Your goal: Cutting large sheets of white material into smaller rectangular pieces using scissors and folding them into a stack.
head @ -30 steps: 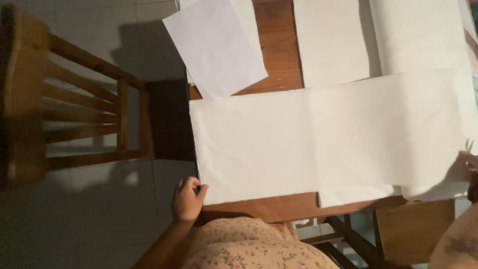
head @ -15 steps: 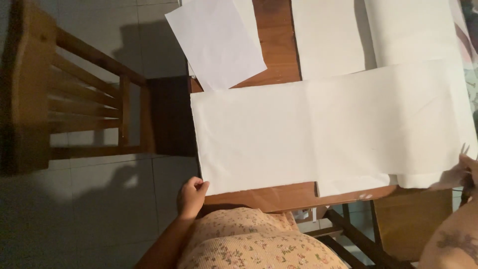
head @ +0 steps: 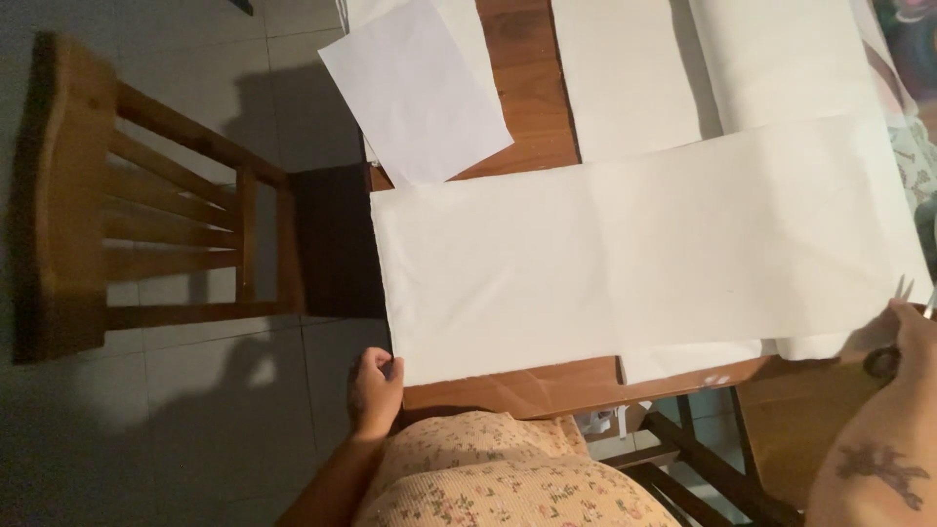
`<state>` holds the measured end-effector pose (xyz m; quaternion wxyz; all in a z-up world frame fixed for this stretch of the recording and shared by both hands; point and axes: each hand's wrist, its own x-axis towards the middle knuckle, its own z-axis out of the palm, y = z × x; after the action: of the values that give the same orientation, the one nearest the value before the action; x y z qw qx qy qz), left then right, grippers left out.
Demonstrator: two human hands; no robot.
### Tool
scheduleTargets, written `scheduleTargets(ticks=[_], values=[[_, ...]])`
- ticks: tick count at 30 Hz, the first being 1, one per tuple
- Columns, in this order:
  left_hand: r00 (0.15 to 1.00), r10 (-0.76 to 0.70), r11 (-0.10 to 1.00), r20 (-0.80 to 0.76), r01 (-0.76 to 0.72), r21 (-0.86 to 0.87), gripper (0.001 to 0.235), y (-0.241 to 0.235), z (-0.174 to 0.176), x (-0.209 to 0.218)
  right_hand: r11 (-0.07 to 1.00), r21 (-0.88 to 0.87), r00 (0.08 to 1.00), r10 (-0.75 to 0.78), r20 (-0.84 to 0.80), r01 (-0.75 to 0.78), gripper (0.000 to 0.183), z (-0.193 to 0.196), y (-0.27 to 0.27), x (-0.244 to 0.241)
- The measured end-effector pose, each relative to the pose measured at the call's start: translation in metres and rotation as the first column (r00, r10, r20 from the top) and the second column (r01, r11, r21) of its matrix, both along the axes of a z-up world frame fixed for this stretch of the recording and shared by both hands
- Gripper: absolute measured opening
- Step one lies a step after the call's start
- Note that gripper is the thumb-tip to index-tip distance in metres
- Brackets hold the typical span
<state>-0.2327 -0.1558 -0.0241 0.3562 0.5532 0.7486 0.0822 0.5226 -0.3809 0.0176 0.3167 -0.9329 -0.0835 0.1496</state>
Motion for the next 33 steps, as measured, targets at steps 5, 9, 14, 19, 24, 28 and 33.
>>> scheduleTargets(ticks=[5,9,14,19,24,28,33], values=[[0.904,-0.415,0.767,-0.101,0.407,0.496,0.047,0.018,0.047,0.053,0.924,-0.349,0.626,0.366,0.688,-0.156,0.03,-0.089,0.04,-0.009],[0.584,-0.792,0.453,-0.178,0.758,0.47,0.073,0.027,0.02,0.12,0.73,-0.354,0.665,0.681,0.306,-0.584,0.032,-0.049,0.164,-0.26],[0.448,-0.818,0.339,-0.36,0.882,0.326,0.071,0.063,0.014,0.139,0.64,-0.451,0.712,0.702,0.015,-0.622,0.05,-0.008,0.219,-0.366],[0.814,-0.375,0.687,-0.445,0.566,0.457,0.073,0.125,-0.025,0.077,0.761,-0.4,0.799,0.592,0.106,-0.511,0.036,-0.011,0.239,-0.365],[0.72,-0.581,0.642,-0.379,0.692,0.33,0.069,0.148,0.005,0.094,0.877,0.184,0.872,0.471,-0.136,-0.444,0.043,-0.022,0.343,-0.379],[0.596,-0.68,0.527,-0.428,0.802,0.28,0.067,0.17,0.005,0.108,0.897,0.203,0.875,0.433,-0.216,-0.394,0.052,-0.042,0.44,-0.385],[0.699,-0.555,0.581,-0.45,0.714,0.391,0.072,0.18,-0.016,0.098,0.944,0.293,0.904,0.254,-0.343,-0.154,0.046,-0.067,0.489,-0.388]])
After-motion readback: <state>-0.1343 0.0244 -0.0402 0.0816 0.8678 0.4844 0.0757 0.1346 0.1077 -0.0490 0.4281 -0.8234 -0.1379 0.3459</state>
